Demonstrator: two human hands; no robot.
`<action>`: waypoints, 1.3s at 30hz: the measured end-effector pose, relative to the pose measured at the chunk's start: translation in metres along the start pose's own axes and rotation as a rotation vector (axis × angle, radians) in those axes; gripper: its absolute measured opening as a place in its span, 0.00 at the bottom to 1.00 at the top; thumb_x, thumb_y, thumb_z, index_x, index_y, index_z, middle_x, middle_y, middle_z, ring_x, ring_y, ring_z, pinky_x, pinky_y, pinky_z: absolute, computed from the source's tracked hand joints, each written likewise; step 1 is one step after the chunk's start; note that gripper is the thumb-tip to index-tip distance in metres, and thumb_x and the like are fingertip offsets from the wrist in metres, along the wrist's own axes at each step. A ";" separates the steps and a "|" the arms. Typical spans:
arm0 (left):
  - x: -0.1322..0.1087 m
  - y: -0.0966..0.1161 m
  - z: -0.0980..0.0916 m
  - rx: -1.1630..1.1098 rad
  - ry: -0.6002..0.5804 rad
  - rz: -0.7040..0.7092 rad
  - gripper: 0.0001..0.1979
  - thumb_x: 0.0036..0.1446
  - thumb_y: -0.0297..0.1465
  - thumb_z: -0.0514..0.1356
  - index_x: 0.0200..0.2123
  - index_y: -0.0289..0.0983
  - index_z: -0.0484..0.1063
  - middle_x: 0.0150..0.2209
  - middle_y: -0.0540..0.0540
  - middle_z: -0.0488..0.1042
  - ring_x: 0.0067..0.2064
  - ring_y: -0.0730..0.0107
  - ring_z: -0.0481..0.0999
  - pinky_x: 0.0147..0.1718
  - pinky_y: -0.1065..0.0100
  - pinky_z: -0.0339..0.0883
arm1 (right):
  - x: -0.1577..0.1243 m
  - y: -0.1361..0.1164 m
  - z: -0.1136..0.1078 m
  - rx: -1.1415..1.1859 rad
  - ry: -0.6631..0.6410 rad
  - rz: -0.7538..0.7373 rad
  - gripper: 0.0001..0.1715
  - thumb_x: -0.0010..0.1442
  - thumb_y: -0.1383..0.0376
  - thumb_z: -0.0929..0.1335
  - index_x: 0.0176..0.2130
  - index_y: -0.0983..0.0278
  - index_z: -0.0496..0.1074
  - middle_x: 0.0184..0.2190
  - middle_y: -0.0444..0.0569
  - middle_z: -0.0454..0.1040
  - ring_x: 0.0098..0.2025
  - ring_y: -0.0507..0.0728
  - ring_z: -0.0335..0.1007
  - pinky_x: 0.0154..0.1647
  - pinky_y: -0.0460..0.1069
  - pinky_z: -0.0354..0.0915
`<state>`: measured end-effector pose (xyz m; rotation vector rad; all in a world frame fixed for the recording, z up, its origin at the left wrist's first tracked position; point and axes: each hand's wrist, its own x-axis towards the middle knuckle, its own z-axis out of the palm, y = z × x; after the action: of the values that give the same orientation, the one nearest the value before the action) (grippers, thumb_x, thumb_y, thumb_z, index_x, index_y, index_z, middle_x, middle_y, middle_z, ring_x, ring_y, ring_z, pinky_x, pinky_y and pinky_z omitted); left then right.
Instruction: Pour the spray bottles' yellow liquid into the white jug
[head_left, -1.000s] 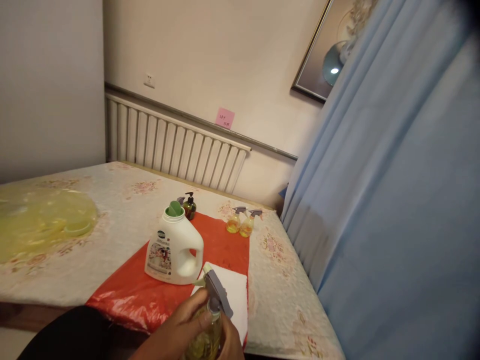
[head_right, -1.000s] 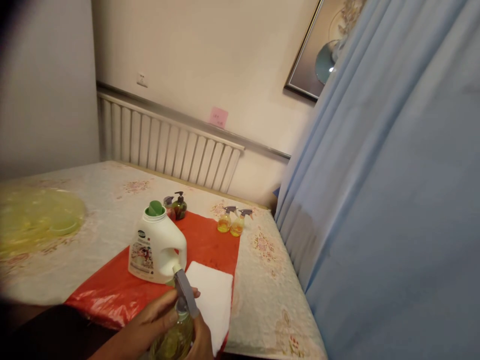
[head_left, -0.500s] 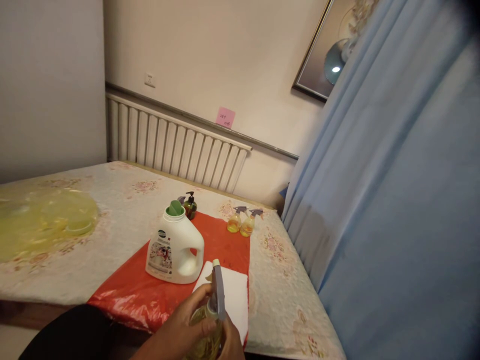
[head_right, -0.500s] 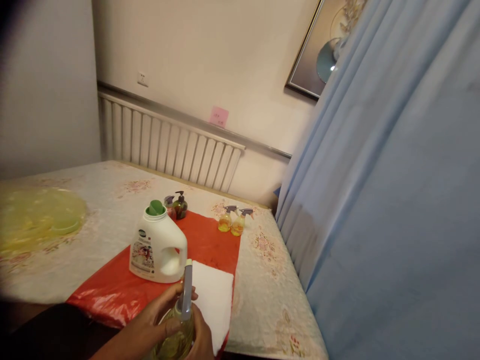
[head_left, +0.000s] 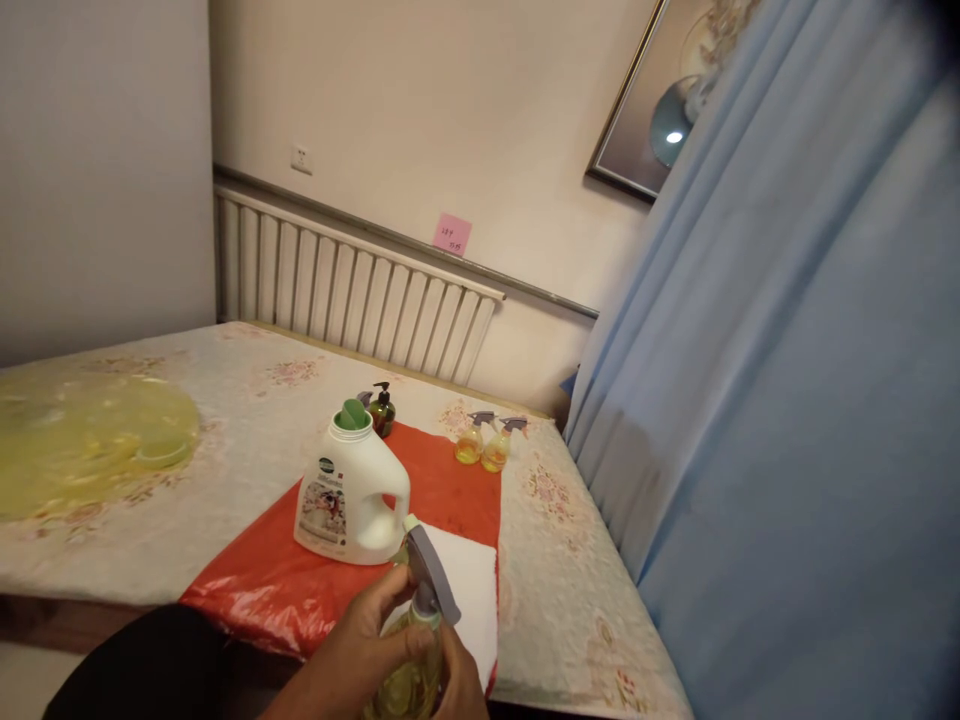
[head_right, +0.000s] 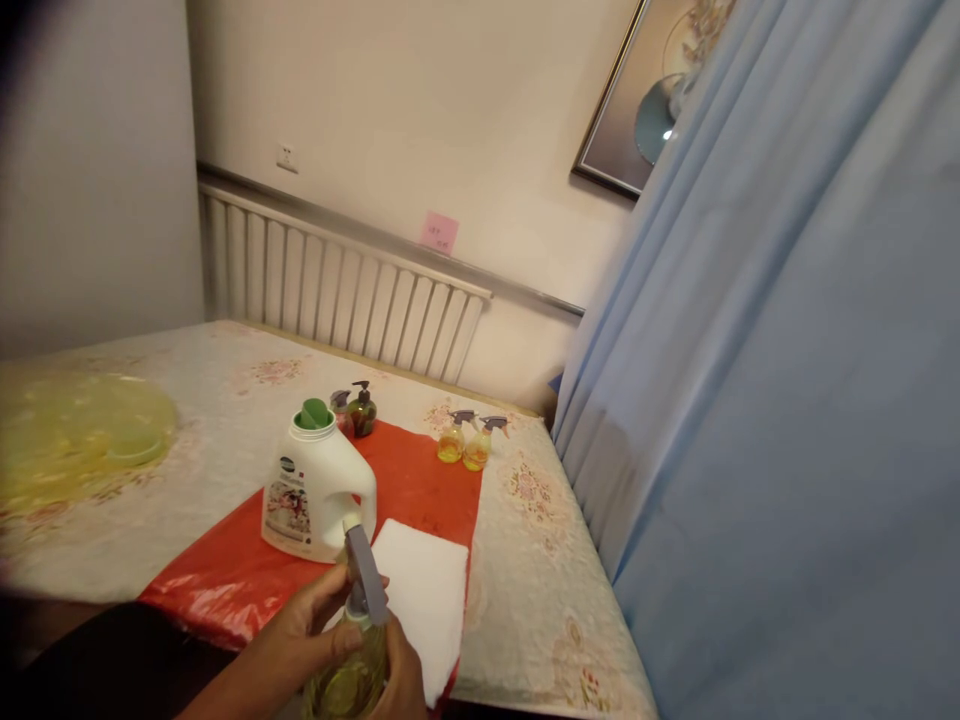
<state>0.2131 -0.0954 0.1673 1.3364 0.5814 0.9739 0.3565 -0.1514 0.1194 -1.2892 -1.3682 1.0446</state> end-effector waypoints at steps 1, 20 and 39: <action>0.000 0.003 0.000 -0.004 0.014 -0.002 0.26 0.49 0.38 0.68 0.52 0.39 0.71 0.50 0.43 0.76 0.53 0.53 0.72 0.55 0.58 0.63 | 0.001 -0.001 0.001 0.000 0.003 -0.005 0.45 0.33 0.68 0.77 0.53 0.59 0.70 0.43 0.49 0.78 0.49 0.68 0.73 0.46 0.54 0.71; -0.001 0.069 -0.007 0.121 0.218 0.107 0.16 0.57 0.44 0.60 0.40 0.38 0.74 0.34 0.46 0.78 0.36 0.65 0.75 0.39 0.66 0.70 | 0.002 -0.005 0.002 0.083 -0.049 -0.033 0.32 0.34 0.67 0.74 0.43 0.61 0.69 0.33 0.43 0.72 0.33 0.56 0.68 0.35 0.48 0.68; -0.012 0.025 -0.129 -0.595 0.673 0.090 0.07 0.52 0.23 0.65 0.36 0.36 0.78 0.38 0.44 0.81 0.43 0.56 0.81 0.44 0.56 0.78 | 0.025 -0.011 -0.022 -0.088 0.008 0.076 0.48 0.32 0.74 0.73 0.55 0.62 0.67 0.49 0.49 0.75 0.52 0.66 0.70 0.54 0.55 0.65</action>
<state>0.0941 -0.0386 0.1659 0.4908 0.6585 1.5396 0.3759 -0.1283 0.1360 -1.4183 -1.3811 1.0392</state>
